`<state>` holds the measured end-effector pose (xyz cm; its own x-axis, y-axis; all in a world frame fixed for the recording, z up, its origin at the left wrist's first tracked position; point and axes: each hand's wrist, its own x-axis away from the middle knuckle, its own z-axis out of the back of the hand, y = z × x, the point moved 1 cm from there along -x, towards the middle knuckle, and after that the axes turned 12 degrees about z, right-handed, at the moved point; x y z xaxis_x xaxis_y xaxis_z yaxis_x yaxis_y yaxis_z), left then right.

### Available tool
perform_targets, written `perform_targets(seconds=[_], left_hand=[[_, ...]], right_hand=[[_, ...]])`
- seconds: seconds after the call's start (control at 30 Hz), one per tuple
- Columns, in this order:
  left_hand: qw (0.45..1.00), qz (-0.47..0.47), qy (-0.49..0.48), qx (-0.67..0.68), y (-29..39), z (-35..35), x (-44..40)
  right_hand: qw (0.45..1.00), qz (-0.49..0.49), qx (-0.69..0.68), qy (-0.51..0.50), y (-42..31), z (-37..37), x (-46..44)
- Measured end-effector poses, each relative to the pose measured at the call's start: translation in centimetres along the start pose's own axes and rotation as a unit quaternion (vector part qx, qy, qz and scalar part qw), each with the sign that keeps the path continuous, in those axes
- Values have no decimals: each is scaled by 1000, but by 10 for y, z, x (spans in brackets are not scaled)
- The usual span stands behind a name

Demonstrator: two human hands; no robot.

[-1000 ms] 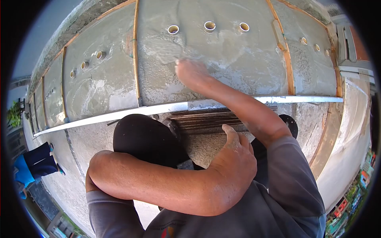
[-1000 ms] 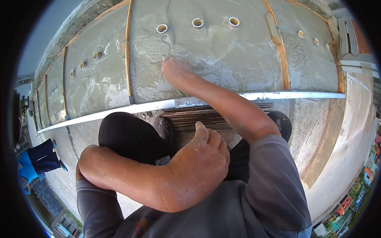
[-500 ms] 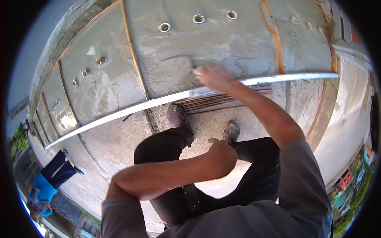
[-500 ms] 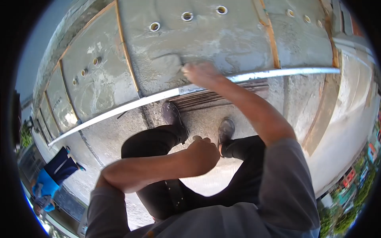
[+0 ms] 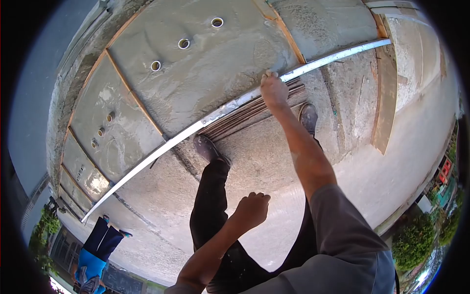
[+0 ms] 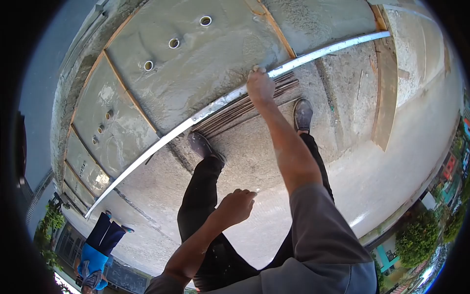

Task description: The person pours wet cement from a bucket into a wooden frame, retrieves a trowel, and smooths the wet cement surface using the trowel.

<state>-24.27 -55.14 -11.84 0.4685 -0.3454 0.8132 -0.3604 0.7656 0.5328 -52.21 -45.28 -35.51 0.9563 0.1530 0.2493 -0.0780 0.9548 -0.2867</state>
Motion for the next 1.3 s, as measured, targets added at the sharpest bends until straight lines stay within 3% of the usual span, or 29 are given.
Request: perform_targets(seconds=[0.1,0.13,0.17,0.27,0.37,0.47,0.57,0.67,0.8,0.87,0.97,1.0,1.1,1.23,1.3], left_hand=[[996,50,-70,9,2,-25,-38],[995,51,-72,-35,11,-20,-52],[997,52,-55,5,9,-23,-65],[994,72,-16,85,-9,-33,-94],[991,130,-11,-25,-6,-13,-100],[993,103,28,58,-11,-17,-106],[992,112,-18,62,-4,-8,-110],[994,95,-2,62,-10,-11,-110],[993,88,-3,79,-21,-18,-115],[993,89,-11,83,-21,-11,-120],[992,81,6,93,-27,-13,-122],[992,82,4,92,-29,-9,-124],[991,85,-12,99,-29,-10,-121],[990,92,-12,110,-29,-2,-122],[989,96,-21,109,-27,-2,-123]], right_hand=[[990,100,-58,86,-22,4,17],[990,100,-80,65,-31,2,15],[988,104,-104,50,-40,-1,8],[984,53,-149,85,-42,-24,-24],[982,-46,-168,73,-23,-13,-24],[972,-59,-203,98,-16,0,-10],[962,-46,-240,122,-38,22,10],[952,-72,-278,103,-21,14,7],[902,-189,-372,116,-5,-2,19],[907,-175,-360,129,-14,0,26],[898,-216,-371,94,-4,8,25],[843,-291,-451,18,-26,62,23],[961,9,-252,112,-33,56,14],[979,51,-196,35,-29,27,-45],[968,-23,-252,5,-12,21,-61]])
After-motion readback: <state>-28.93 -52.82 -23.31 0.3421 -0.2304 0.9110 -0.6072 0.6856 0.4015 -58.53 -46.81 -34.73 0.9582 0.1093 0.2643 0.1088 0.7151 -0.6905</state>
